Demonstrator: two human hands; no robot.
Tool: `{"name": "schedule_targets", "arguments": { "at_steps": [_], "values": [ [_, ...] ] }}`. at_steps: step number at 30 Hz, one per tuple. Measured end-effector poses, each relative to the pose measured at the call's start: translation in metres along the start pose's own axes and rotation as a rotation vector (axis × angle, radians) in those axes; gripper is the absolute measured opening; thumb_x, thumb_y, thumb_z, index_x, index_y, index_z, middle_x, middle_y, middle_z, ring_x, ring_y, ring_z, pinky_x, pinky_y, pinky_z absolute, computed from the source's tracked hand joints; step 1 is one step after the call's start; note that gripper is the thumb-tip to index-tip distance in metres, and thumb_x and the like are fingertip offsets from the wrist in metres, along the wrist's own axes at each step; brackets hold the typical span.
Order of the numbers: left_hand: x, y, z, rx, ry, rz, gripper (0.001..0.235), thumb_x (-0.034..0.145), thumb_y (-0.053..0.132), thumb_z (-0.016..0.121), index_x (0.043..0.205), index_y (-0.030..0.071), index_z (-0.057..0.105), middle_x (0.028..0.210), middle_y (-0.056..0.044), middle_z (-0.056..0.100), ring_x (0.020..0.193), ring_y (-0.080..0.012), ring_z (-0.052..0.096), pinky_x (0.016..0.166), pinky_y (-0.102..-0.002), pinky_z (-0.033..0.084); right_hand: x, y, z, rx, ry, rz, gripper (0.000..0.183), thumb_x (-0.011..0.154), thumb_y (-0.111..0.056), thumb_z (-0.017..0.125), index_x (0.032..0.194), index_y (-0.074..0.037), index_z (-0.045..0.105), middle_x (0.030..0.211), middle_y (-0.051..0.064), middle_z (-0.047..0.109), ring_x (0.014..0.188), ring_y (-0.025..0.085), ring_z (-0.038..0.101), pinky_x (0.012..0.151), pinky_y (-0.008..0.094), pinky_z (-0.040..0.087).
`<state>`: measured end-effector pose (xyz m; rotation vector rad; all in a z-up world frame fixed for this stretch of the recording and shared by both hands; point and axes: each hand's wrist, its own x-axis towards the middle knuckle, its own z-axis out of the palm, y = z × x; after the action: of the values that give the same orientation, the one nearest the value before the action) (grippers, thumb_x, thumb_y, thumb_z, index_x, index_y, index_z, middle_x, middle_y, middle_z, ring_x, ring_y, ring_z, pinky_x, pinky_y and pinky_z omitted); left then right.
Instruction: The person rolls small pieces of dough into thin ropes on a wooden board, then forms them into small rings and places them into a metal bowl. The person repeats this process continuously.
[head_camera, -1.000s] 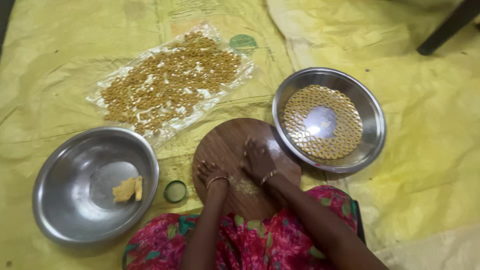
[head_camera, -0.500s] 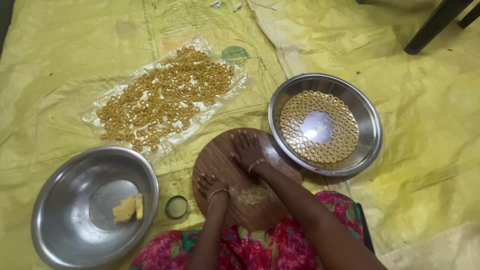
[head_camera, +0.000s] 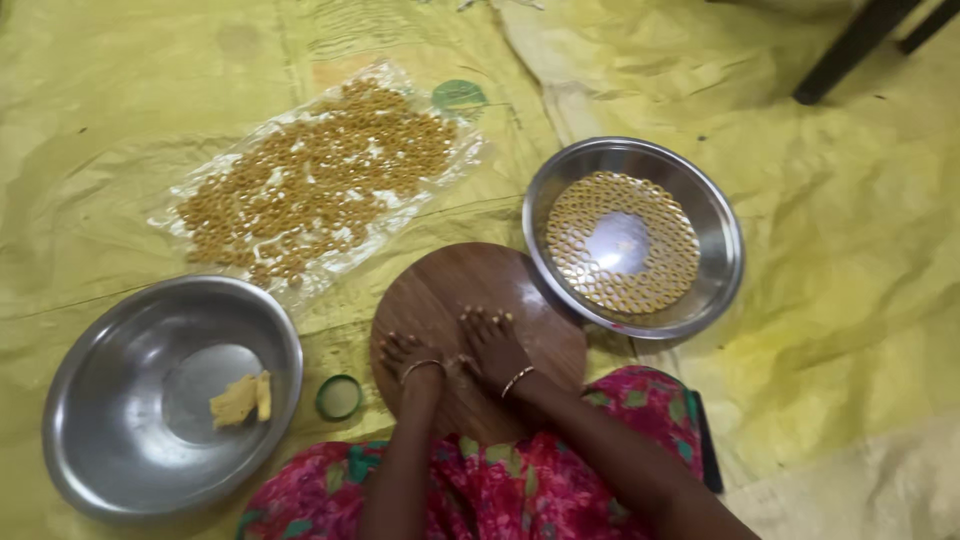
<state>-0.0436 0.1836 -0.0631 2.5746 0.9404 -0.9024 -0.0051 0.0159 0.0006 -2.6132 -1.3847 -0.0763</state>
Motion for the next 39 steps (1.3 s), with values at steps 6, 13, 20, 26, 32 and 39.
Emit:
{"name": "schedule_targets", "arguments": {
  "at_steps": [6, 13, 20, 26, 32, 39],
  "values": [
    [-0.014, -0.010, -0.002, 0.087, 0.058, 0.020, 0.137, 0.065, 0.021, 0.099, 0.165, 0.003, 0.006, 0.168, -0.032, -0.014, 0.153, -0.0558, -0.009, 0.121, -0.066, 0.003, -0.008, 0.023, -0.022, 0.398, 0.026, 0.052, 0.018, 0.089, -0.014, 0.063, 0.105, -0.011, 0.072, 0.107, 0.012, 0.066, 0.111, 0.031, 0.059, 0.095, 0.046, 0.046],
    [-0.016, -0.007, -0.013, 0.119, -0.022, 0.020, 0.136, 0.069, 0.021, 0.099, 0.162, -0.003, 0.002, 0.165, -0.036, -0.019, 0.151, -0.0582, -0.015, 0.118, -0.071, 0.004, -0.021, 0.058, -0.012, 0.808, 0.484, 0.350, 0.015, 0.087, -0.005, 0.064, 0.102, -0.004, 0.065, 0.103, 0.014, 0.065, 0.099, 0.032, 0.068, 0.088, 0.042, 0.056],
    [-0.020, -0.004, -0.019, 0.123, -0.025, -0.006, 0.137, 0.068, 0.022, 0.099, 0.163, -0.003, 0.003, 0.165, -0.036, -0.015, 0.152, -0.0576, -0.008, 0.121, -0.068, 0.007, -0.063, 0.026, 0.003, 0.200, 0.155, 0.212, 0.047, 0.094, -0.012, 0.055, 0.140, -0.001, 0.053, 0.147, 0.022, 0.048, 0.137, 0.036, 0.047, 0.114, 0.046, 0.037],
    [-0.005, -0.003, -0.001, 0.086, 0.061, -0.014, 0.101, 0.090, 0.020, 0.076, 0.163, -0.002, 0.009, 0.167, -0.033, -0.009, 0.152, -0.0572, -0.004, 0.121, -0.067, 0.006, -0.048, 0.025, 0.011, 0.066, -0.013, 0.241, 0.065, 0.105, -0.036, 0.044, 0.155, 0.002, 0.029, 0.167, 0.025, 0.017, 0.155, 0.037, 0.014, 0.124, 0.049, 0.012],
    [0.025, -0.005, 0.029, 0.080, 0.158, -0.028, 0.069, 0.106, 0.026, 0.042, 0.164, 0.000, 0.015, 0.168, -0.032, -0.005, 0.152, -0.0567, -0.002, 0.119, -0.067, 0.004, -0.009, 0.052, 0.014, 0.023, 0.008, 0.184, 0.073, 0.104, -0.042, 0.043, 0.161, -0.001, 0.020, 0.170, 0.021, 0.014, 0.157, 0.038, 0.010, 0.125, 0.052, 0.008],
    [0.035, 0.003, 0.028, -0.010, 0.051, -0.117, 0.066, 0.109, 0.036, 0.035, 0.164, 0.007, 0.012, 0.169, -0.026, -0.013, 0.154, -0.0521, -0.013, 0.121, -0.066, -0.005, 0.097, 0.085, 0.015, -0.034, -0.036, 0.152, 0.078, 0.101, -0.059, 0.039, 0.164, -0.017, 0.020, 0.170, 0.012, 0.013, 0.156, 0.039, 0.007, 0.120, 0.066, 0.001]
  ]
}}
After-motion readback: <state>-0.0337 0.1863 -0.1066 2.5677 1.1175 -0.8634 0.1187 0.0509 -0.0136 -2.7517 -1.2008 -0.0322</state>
